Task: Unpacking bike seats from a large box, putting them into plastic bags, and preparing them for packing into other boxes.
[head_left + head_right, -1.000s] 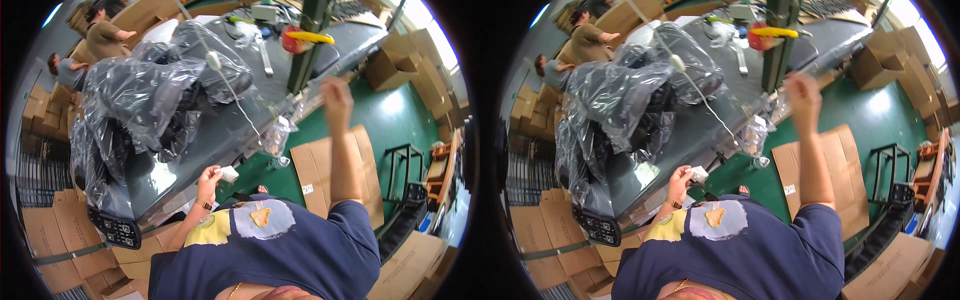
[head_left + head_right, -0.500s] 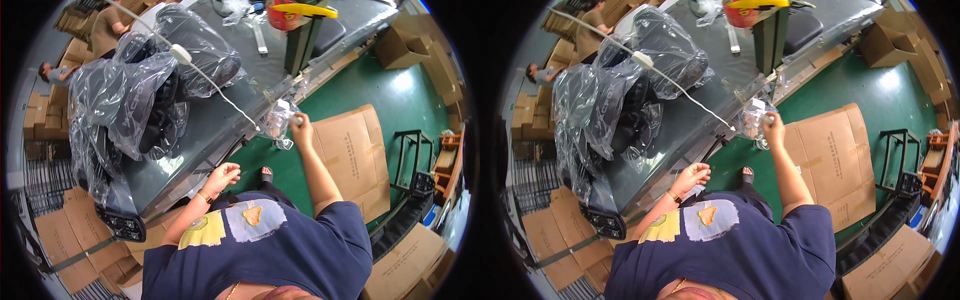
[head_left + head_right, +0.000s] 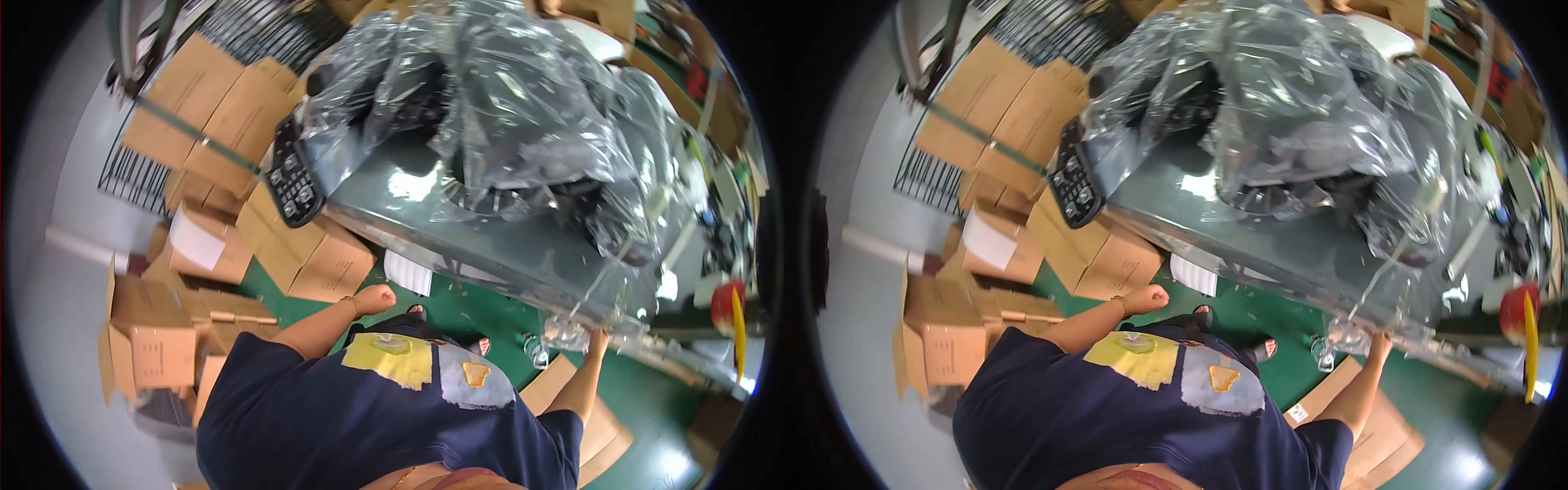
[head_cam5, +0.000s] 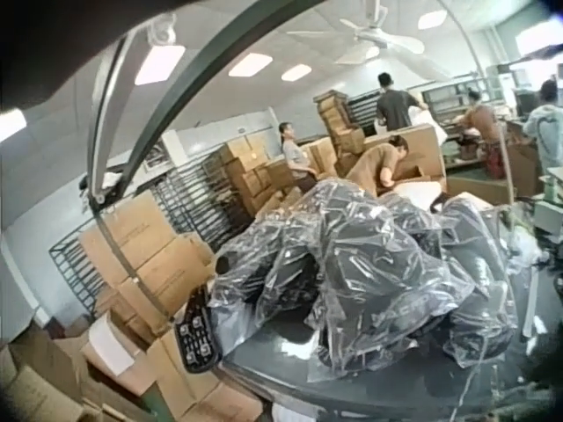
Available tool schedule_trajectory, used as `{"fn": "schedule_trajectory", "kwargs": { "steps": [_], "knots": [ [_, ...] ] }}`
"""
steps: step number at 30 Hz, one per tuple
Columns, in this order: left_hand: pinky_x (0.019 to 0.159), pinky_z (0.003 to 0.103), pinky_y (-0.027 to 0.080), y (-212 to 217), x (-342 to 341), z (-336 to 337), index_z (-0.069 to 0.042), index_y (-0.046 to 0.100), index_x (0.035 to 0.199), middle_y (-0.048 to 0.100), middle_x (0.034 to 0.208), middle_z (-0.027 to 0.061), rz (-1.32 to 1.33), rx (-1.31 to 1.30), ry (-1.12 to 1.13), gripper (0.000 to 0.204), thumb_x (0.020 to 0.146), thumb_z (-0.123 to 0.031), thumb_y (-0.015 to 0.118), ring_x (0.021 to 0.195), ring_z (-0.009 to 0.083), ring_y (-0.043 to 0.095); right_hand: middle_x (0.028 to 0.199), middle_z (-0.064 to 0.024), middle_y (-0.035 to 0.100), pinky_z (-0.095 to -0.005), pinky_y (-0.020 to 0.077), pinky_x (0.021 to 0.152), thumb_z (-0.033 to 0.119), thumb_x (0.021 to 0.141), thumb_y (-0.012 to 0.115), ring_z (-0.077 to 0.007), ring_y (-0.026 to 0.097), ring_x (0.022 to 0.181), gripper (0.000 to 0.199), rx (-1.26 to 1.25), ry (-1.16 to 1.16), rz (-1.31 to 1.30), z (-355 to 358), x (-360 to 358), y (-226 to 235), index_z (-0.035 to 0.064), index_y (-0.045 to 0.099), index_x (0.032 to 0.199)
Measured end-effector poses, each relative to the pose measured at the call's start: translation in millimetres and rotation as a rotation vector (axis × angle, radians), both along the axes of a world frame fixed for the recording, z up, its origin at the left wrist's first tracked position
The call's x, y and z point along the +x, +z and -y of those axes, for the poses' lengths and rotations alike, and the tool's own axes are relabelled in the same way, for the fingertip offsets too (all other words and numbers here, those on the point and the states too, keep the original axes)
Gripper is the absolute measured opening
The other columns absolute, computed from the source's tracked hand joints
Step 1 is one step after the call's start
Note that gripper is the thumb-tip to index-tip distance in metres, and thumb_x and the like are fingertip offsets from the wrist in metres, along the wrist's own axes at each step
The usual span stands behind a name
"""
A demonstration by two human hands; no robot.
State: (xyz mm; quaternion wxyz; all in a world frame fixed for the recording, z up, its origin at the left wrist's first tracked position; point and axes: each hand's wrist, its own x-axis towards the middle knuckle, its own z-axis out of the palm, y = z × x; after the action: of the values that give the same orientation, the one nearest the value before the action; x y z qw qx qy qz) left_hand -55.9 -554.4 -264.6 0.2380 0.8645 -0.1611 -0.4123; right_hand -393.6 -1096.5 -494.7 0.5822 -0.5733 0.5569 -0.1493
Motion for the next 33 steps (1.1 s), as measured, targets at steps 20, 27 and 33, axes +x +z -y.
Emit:
{"fn": "schedule_trajectory", "kwargs": {
  "steps": [20,27,33],
  "knots": [
    [0.080,0.041,0.047,-4.3,213.5,-174.6,-0.008,0.045,0.123,0.057,0.105,0.0089,-0.093,-0.608,1.301,0.069,0.081,-0.063,0.052,0.098,0.0220,0.055,0.074,-0.0071,0.060,-0.0210,0.0384,0.040,0.006,0.085,0.046,-0.0104,0.050,0.051,0.024,0.103,-0.857,0.158,-238.1,21.0,106.3,0.0066,0.059,0.106],
    [0.095,0.038,0.040,25.5,354.3,-199.1,0.002,0.044,0.127,0.054,0.121,0.0170,0.220,-0.694,1.061,0.076,0.077,-0.050,0.067,0.111,0.0309,0.052,0.065,-0.0056,0.059,-0.0285,0.0447,0.048,0.005,0.073,0.059,-0.0166,0.053,0.052,0.010,0.227,-0.449,0.212,-380.7,87.5,14.6,0.0010,0.064,0.081],
    [0.094,0.038,0.041,39.9,350.3,-214.6,-0.001,0.042,0.129,0.051,0.127,0.0151,0.263,-0.845,1.127,0.059,0.088,-0.039,0.057,0.113,0.0274,0.051,0.078,-0.0088,0.065,-0.0238,0.0466,0.055,0.010,0.081,0.058,-0.0115,0.058,0.063,0.025,-0.110,0.618,-0.137,-447.9,313.3,195.6,-0.0019,0.062,0.102]
  ]
}}
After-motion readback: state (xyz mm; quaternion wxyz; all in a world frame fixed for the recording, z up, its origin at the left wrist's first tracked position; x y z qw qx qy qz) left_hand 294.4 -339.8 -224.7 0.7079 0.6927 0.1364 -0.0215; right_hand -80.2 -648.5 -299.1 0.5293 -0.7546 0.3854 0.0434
